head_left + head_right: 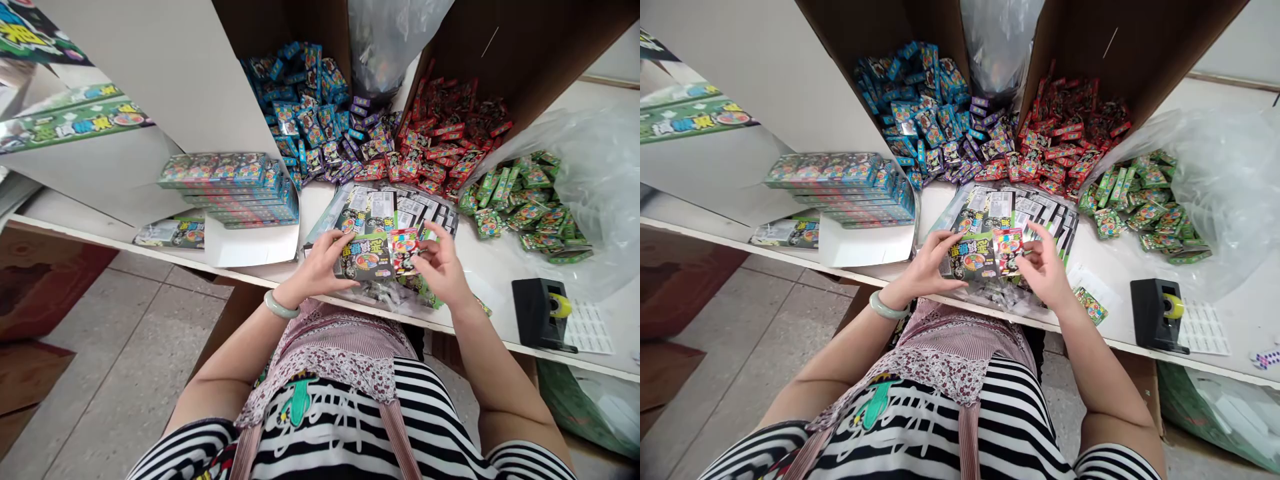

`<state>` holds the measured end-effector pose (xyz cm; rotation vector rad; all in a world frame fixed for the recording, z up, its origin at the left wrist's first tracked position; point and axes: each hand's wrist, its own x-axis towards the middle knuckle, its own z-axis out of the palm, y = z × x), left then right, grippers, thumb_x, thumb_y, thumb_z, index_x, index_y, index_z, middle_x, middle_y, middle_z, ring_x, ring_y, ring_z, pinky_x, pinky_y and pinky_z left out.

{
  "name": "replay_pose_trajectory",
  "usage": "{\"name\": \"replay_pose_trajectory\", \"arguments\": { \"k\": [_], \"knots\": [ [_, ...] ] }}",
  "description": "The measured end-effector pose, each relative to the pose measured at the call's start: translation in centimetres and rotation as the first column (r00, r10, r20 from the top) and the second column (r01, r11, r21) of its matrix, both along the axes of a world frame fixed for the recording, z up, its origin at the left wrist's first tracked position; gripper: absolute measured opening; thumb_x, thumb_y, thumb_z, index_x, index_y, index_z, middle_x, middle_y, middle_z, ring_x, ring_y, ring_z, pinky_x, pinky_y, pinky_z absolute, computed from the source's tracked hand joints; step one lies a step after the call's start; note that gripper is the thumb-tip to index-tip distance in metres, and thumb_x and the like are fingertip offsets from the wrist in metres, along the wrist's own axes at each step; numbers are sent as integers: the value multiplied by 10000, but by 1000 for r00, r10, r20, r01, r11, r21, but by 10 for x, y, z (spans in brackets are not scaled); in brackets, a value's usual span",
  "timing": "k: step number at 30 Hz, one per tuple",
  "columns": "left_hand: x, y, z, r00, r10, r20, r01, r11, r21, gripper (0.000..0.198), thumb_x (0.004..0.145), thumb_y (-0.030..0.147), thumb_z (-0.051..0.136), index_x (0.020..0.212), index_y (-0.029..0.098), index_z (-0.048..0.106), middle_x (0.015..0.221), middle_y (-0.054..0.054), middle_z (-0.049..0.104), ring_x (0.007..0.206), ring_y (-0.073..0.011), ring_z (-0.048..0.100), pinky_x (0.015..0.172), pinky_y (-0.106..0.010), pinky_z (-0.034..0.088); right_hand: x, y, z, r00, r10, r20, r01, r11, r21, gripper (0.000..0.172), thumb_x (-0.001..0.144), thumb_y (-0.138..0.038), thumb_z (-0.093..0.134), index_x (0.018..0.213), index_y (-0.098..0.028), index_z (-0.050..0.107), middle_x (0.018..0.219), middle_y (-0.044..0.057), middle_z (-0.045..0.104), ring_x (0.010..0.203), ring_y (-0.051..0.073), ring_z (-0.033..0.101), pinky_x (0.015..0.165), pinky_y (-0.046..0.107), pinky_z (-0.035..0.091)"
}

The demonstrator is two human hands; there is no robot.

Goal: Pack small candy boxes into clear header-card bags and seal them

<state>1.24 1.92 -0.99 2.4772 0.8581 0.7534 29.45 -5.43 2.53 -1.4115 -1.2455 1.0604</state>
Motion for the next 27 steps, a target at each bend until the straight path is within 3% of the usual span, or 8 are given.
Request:
{"name": "replay_pose_trajectory", "arguments": {
  "k": [2, 7, 14, 20, 27],
  "knots": [
    [-2, 1, 0, 1000, 11, 2, -11, 1000, -7, 1036, 744, 543, 816, 1568, 217, 279, 1338, -164, 435, 1272, -357, 497, 1100, -552, 461, 6, 0, 8, 999, -34, -9, 34, 999, 12, 575, 818, -366, 695, 1340, -324, 456, 997, 27, 611, 699, 167, 567, 602, 306, 519],
    [-5, 1, -1, 1000, -9, 2, 9, 1000, 15, 1042, 756, 550, 805, 1580, 246, 243, 1346, -165, 432, 1277, -361, 489, 1095, -568, 461, 14, 2, 21, 993, 110, -33, -114, 986, -122, 428, 809, -355, 694, 1223, -301, 601, 834, -2, 607, 632, 152, 528, 521, 269, 458],
    [4, -2, -1, 999, -48, -5, 48, 999, 5, 1040, 748, 557, 809, 1569, 226, 263, 1358, -172, 423, 1285, -366, 485, 1093, -575, 462, 0, 10, 10, 996, -21, 84, 21, 1000, 2, 449, 820, -424, 684, 1242, -311, 581, 823, 6, 552, 632, 170, 506, 539, 302, 453],
    [2, 0, 3, 1000, -8, 7, 8, 1000, 3, 1046, 745, 568, 807, 1570, 220, 266, 1338, -166, 427, 1265, -358, 497, 1090, -566, 469, -5, 6, 14, 992, 44, 121, -41, 999, -23, 440, 826, -419, 691, 1241, -308, 594, 802, -5, 537, 597, 155, 499, 500, 290, 450],
    [8, -4, 3, 996, -88, 21, 89, 996, -13, 1019, 765, 552, 796, 1566, 205, 270, 1359, -184, 428, 1293, -367, 482, 1089, -573, 465, -12, 14, 6, 989, 28, 146, -28, 1000, -1, 415, 857, -393, 652, 1255, -290, 591, 799, -8, 553, 601, 154, 513, 517, 292, 443]
  ]
}}
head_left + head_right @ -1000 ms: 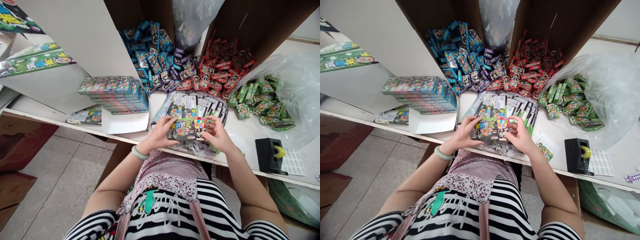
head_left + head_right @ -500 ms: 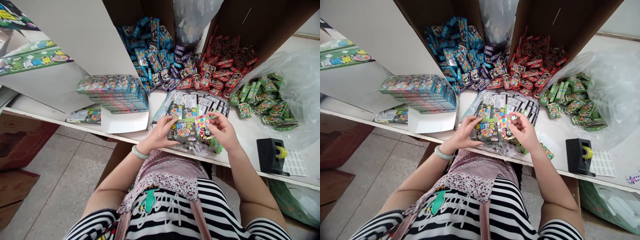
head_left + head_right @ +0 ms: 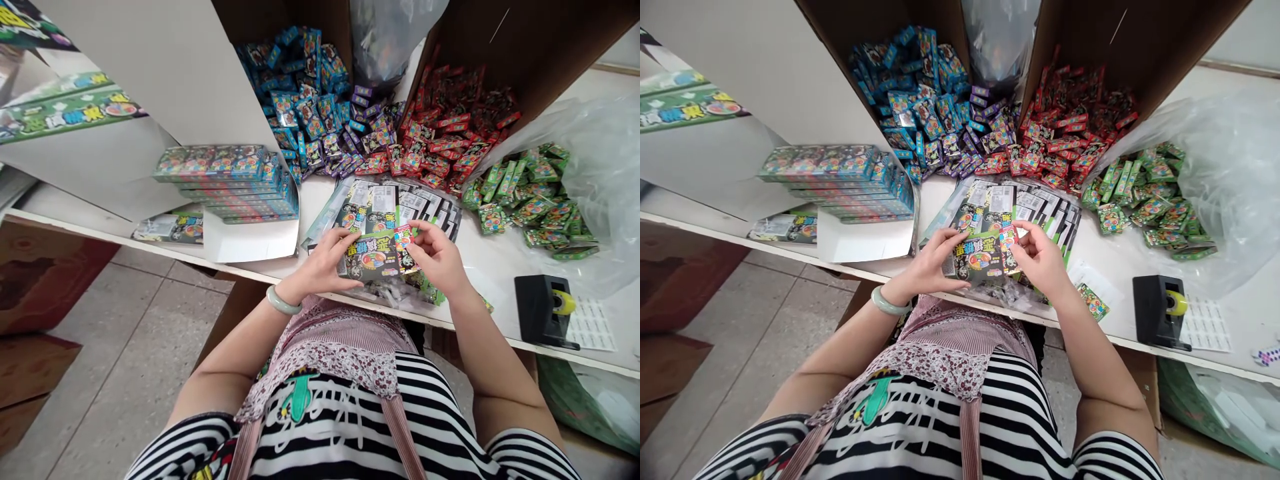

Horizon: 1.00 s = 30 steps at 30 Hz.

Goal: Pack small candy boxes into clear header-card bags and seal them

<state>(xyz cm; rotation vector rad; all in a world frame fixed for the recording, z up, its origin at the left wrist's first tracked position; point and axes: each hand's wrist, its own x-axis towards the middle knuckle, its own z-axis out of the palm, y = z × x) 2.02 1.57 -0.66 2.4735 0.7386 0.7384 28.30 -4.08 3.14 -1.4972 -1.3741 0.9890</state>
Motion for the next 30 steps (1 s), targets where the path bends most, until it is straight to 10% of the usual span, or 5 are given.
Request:
{"name": "replay_pose_trajectory", "arguments": {
  "k": [8, 15, 21, 26, 30],
  "knots": [
    [4, -2, -5, 989, 148, 28, -147, 989, -23, 1027, 729, 576, 817, 1543, 195, 321, 1345, -173, 453, 1264, -351, 510, 1093, -556, 467, -25, 4, -12, 965, -127, 231, 48, 947, 318, 303, 987, -460, 492, 1188, -312, 664, 1095, 102, 602, 1058, 293, 597, 966, 490, 500],
    [-6, 3, -15, 984, 173, 39, -170, 983, -72, 1035, 722, 582, 818, 1547, 204, 320, 1334, -170, 462, 1273, -361, 507, 1088, -573, 466, -20, 20, -24, 981, 159, 114, -171, 980, 102, 479, 957, -635, 502, 742, -254, 697, 1459, 62, 537, 1404, 321, 433, 1155, 534, 360],
    [-26, 9, -16, 954, 267, 137, -253, 961, -110, 1034, 715, 608, 815, 1542, 234, 320, 1320, -156, 451, 1242, -346, 521, 1067, -574, 485, 7, 161, -24, 946, -88, 312, 25, 980, 199, 296, 902, -471, 597, 950, -212, 733, 1037, 101, 730, 1007, 291, 656, 991, 485, 492],
    [-37, 3, -10, 953, 268, 143, -243, 955, -173, 1084, 702, 590, 833, 1572, 272, 269, 1326, -150, 445, 1242, -354, 523, 1061, -574, 497, 4, 286, -27, 670, -166, 723, -6, 973, 229, 364, 875, -302, 625, 1204, -154, 678, 1315, 185, 629, 1247, 374, 510, 1078, 538, 400],
    [-41, 1, -7, 947, 280, 155, -244, 945, -217, 1108, 694, 591, 839, 1581, 301, 243, 1328, -145, 442, 1245, -356, 522, 1067, -570, 501, -6, 325, -32, 553, -161, 817, 46, 986, 163, 379, 817, -311, 724, 1165, -169, 676, 1319, 201, 608, 1262, 427, 484, 1053, 609, 390]
  ]
}}
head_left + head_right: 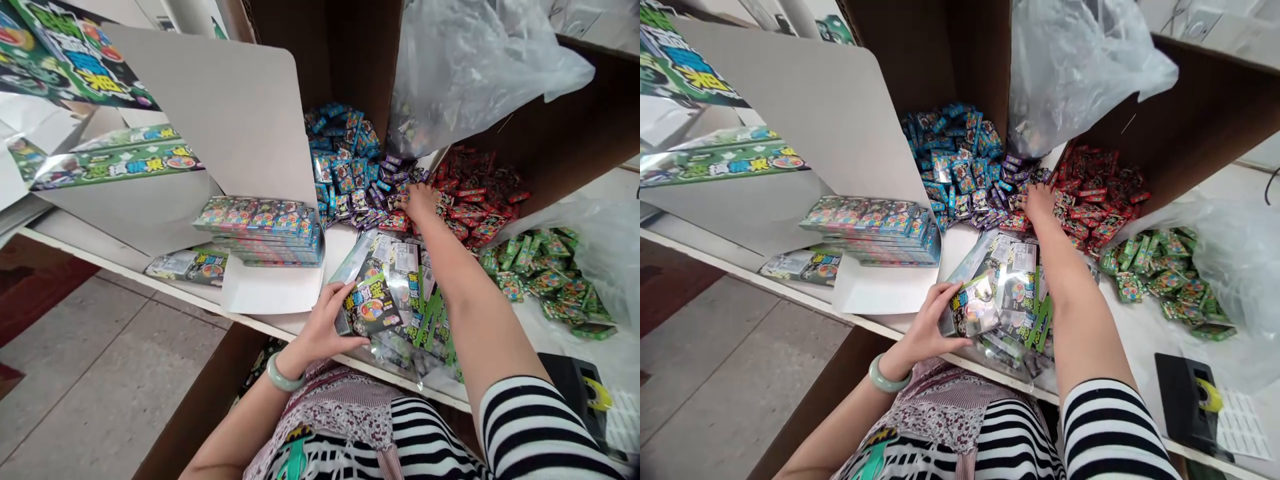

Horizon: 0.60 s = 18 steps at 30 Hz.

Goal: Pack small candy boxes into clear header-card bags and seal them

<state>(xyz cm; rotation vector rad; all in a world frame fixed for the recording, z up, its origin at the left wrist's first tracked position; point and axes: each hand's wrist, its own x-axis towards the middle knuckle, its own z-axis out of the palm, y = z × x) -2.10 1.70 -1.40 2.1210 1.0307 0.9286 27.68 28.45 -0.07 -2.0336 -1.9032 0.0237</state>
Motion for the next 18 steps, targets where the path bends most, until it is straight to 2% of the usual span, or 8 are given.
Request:
{"name": "replay_pose_trajectory", "arguments": {
  "k": [4, 7, 9, 10, 12, 14, 16, 18],
  "knots": [
    [-3, 3, 3, 999, -27, 40, 28, 1000, -10, 1054, 729, 636, 791, 1576, 297, 264, 1330, -144, 440, 1241, -339, 520, 1065, -548, 506, 4, -5, 6, 995, 12, -97, -11, 1000, 14, 249, 803, -284, 729, 1018, -163, 695, 1148, 161, 673, 1129, 363, 578, 1001, 521, 451],
    [-6, 6, 3, 996, -20, 82, 19, 1000, 16, 1008, 750, 659, 760, 1564, 284, 300, 1320, -142, 451, 1228, -326, 523, 1058, -531, 510, 23, -38, 26, 952, 90, -291, -76, 995, 59, 265, 851, -308, 645, 1073, -169, 690, 1048, 97, 714, 966, 272, 641, 904, 422, 509],
    [-7, 8, 2, 996, -3, 93, 1, 1000, 31, 1000, 744, 671, 758, 1554, 275, 324, 1311, -138, 460, 1224, -322, 524, 1061, -526, 507, 39, -72, 41, 866, 199, -459, -207, 978, 34, 285, 870, -369, 609, 1060, -188, 719, 1037, 73, 733, 943, 249, 652, 894, 401, 512],
    [-6, 9, 2, 996, 6, 90, -9, 999, 32, 1002, 737, 676, 760, 1549, 270, 335, 1311, -137, 463, 1230, -324, 522, 1069, -525, 501, 47, -90, 45, 814, 247, -526, -307, 951, -29, 307, 861, -412, 620, 1051, -200, 737, 1031, 63, 740, 946, 247, 656, 896, 398, 511],
    [-3, 10, 0, 997, 22, 73, -24, 999, 28, 1009, 723, 691, 762, 1537, 257, 352, 1314, -136, 464, 1247, -327, 515, 1088, -524, 485, 59, -126, 47, 745, 276, -607, -504, 830, -240, 386, 809, -491, 683, 1077, -222, 751, 964, 44, 750, 918, 245, 667, 872, 393, 522],
    [3, 11, -1, 998, 27, 51, -28, 999, 25, 1017, 710, 712, 759, 1525, 245, 369, 1315, -135, 466, 1258, -328, 513, 1106, -522, 470, 66, -158, 38, 761, 225, -608, -541, 738, -404, 455, 744, -481, 757, 1105, -205, 743, 894, 47, 747, 878, 251, 677, 838, 395, 538],
    [9, 12, -1, 999, 24, 31, -25, 999, 36, 1019, 701, 724, 758, 1515, 236, 385, 1309, -134, 473, 1254, -325, 517, 1113, -520, 461, 69, -186, 23, 839, 172, -517, -421, 807, -415, 451, 742, -415, 772, 1125, -181, 725, 981, 84, 750, 925, 275, 682, 867, 426, 541],
    [13, 11, -1, 1000, 21, 11, -22, 998, 56, 1021, 693, 720, 768, 1509, 232, 397, 1301, -133, 481, 1245, -322, 522, 1108, -519, 465, 70, -211, 10, 903, 150, -402, -280, 916, -286, 453, 789, -377, 746, 1187, -168, 693, 1196, 137, 709, 1095, 313, 652, 983, 477, 501]
  ]
}}
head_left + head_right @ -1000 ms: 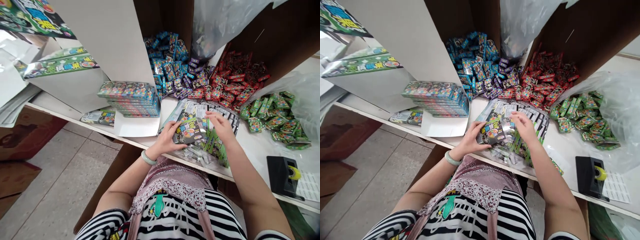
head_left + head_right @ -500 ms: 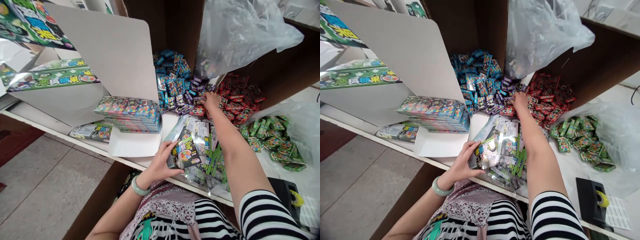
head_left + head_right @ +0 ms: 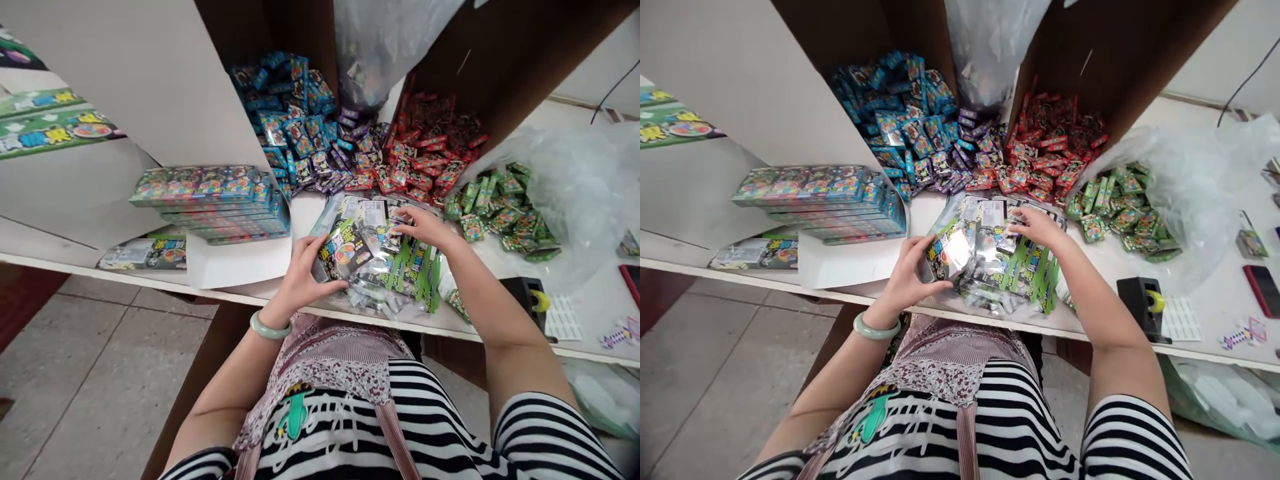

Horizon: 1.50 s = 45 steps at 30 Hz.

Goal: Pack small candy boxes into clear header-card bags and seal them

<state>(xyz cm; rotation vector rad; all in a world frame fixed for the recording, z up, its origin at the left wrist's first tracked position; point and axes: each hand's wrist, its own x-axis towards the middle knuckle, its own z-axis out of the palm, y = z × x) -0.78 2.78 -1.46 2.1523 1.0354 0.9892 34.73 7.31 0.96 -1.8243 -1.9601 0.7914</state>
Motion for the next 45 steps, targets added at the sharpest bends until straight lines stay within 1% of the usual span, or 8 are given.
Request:
{"name": "replay_pose_trajectory", "arguments": {
  "k": [3, 7, 14, 17, 20, 23, 35, 45],
  "knots": [
    [3, -2, 3, 999, -5, -33, 6, 1000, 13, 1021, 682, 723, 774, 1500, 231, 411, 1288, -130, 489, 1230, -321, 533, 1092, -519, 478, -1, -32, -12, 996, 2, 91, -14, 991, 133, 697, 768, -431, 799, 1380, -180, 579, 1491, 175, 521, 1401, 380, 439, 1154, 563, 343],
    [13, -2, 7, 996, -55, -73, 54, 998, -13, 1021, 677, 738, 767, 1493, 233, 419, 1298, -132, 489, 1248, -334, 528, 1114, -542, 455, -16, -45, -20, 979, 21, 205, -36, 997, 70, 1004, 668, -489, 881, 1524, -224, 427, 1650, 161, 278, 1528, 425, 177, 1201, 638, 208],
    [17, -1, 8, 987, -66, -148, 73, 997, 39, 997, 704, 636, 812, 1511, 227, 393, 1294, -136, 484, 1221, -335, 534, 1089, -561, 471, -26, -51, -5, 991, -48, 124, -1, 930, 367, 672, 750, -375, 776, 1373, -211, 585, 1415, 150, 555, 1315, 386, 488, 1126, 569, 365],
    [11, -1, 9, 981, -81, -175, 98, 991, 87, 1008, 723, 630, 801, 1530, 217, 361, 1301, -145, 465, 1220, -334, 528, 1078, -552, 482, -16, -79, 26, 990, 134, 40, -138, 880, 454, 704, 794, -420, 759, 1445, -293, 522, 1505, 92, 494, 1379, 365, 442, 1159, 559, 338],
    [13, 0, 10, 968, -156, -199, 180, 977, 112, 1020, 748, 615, 789, 1559, 226, 306, 1316, -151, 454, 1235, -335, 519, 1076, -543, 486, -15, -100, 55, 920, 381, 92, -388, 849, 357, 662, 827, -374, 749, 1448, -301, 531, 1529, 85, 478, 1373, 349, 457, 1147, 543, 362],
    [19, 1, 11, 942, -228, -247, 260, 960, 106, 1027, 746, 577, 807, 1567, 244, 288, 1341, -159, 443, 1260, -354, 508, 1081, -558, 480, -18, -106, 68, 859, 484, 168, -512, 809, 288, 502, 831, -316, 743, 1321, -267, 647, 1501, 101, 504, 1342, 349, 478, 1124, 549, 386],
    [24, -2, 13, 918, -345, -196, 352, 936, 1, 1039, 725, 558, 832, 1561, 243, 301, 1375, -165, 425, 1311, -371, 480, 1126, -592, 436, -7, -103, 66, 842, 539, 1, -516, 805, 291, 436, 810, -341, 763, 1229, -252, 678, 1422, 109, 543, 1298, 309, 510, 1123, 501, 390],
    [28, -8, 14, 923, -362, -131, 364, 931, -10, 1017, 713, 582, 831, 1540, 239, 349, 1343, -157, 449, 1284, -355, 497, 1114, -579, 445, -21, -99, 65, 858, 507, 83, -509, 814, 280, 449, 831, -403, 766, 1239, -240, 671, 1436, 124, 539, 1315, 343, 487, 1128, 534, 386]
  ]
}}
